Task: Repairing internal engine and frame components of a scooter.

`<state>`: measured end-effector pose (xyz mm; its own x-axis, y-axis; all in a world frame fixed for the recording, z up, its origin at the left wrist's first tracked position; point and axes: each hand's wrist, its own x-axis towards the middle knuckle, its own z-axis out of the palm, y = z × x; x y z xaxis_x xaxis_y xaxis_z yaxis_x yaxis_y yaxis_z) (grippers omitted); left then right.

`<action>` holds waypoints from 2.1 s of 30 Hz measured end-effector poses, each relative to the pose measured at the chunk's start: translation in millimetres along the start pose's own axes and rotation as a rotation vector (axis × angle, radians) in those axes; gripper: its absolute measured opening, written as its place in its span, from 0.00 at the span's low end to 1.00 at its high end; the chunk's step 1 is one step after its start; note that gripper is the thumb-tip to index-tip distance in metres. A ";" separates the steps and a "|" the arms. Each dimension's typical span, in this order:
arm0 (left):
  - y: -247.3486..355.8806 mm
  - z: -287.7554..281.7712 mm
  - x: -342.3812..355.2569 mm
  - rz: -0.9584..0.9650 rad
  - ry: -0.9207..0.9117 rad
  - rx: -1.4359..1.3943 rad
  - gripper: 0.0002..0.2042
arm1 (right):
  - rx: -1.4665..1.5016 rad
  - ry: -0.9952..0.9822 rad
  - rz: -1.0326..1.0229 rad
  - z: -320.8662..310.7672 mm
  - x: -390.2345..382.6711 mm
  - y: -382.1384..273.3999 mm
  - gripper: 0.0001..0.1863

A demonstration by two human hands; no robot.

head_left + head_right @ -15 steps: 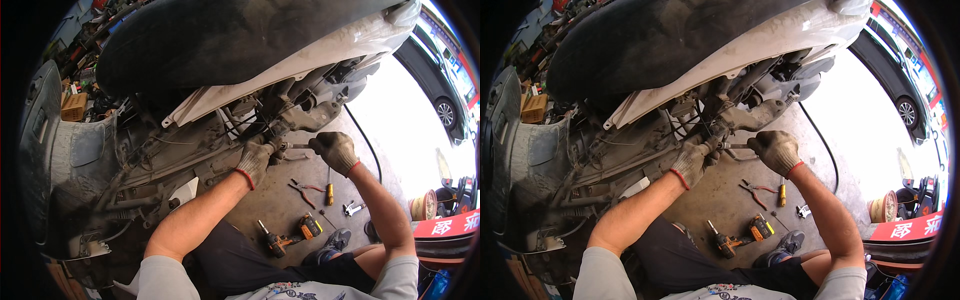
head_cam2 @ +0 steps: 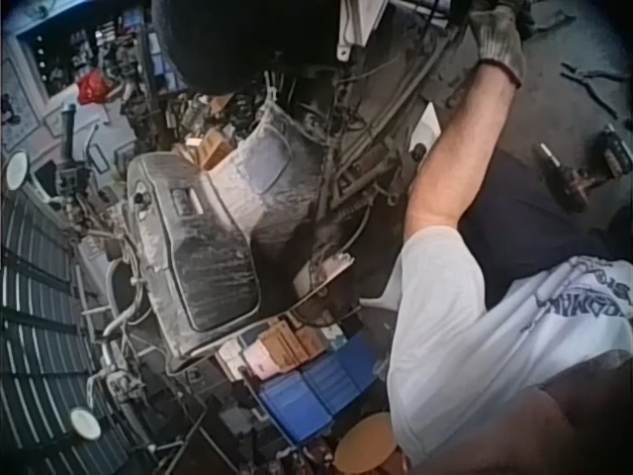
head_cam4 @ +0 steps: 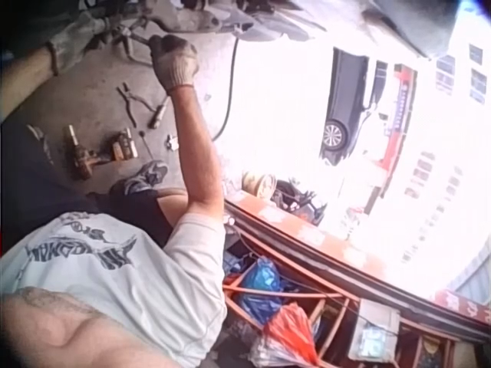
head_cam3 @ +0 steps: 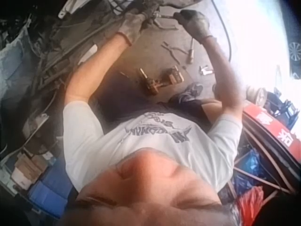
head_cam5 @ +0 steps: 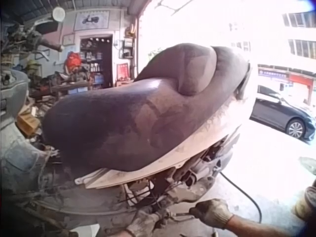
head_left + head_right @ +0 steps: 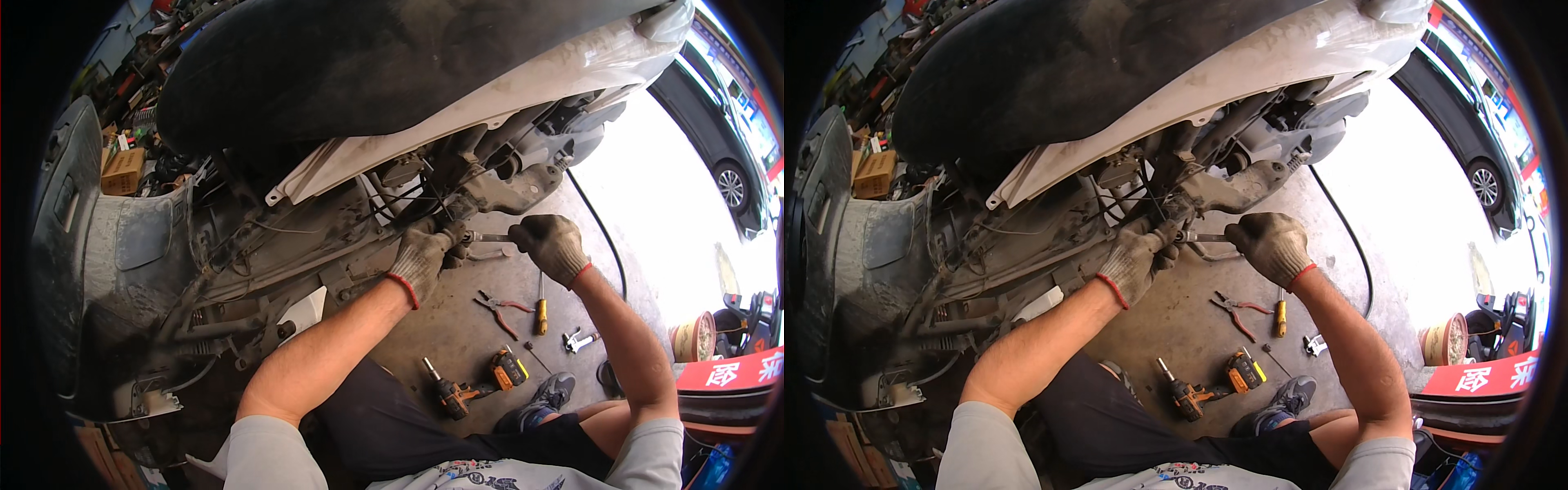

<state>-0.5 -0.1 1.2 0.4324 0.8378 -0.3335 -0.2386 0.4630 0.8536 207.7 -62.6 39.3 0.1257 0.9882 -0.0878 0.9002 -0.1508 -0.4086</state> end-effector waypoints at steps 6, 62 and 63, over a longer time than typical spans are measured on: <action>-0.9 -0.6 2.3 -0.002 0.005 0.018 0.07 | 0.006 -0.051 0.027 -0.4 1.0 1.4 0.17; 28.9 -26.9 -40.0 0.067 0.031 0.242 0.12 | -0.512 0.167 -0.224 -29.7 -39.6 -80.8 0.14; 29.4 -26.7 -39.8 0.063 0.039 0.258 0.12 | -0.504 0.170 -0.233 -29.9 -39.6 -80.8 0.14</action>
<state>-47.9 -12.2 28.9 0.3890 0.8754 -0.2868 -0.0322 0.3241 0.9455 142.4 -88.7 103.0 -0.0717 0.9906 0.1165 0.9943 0.0618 0.0867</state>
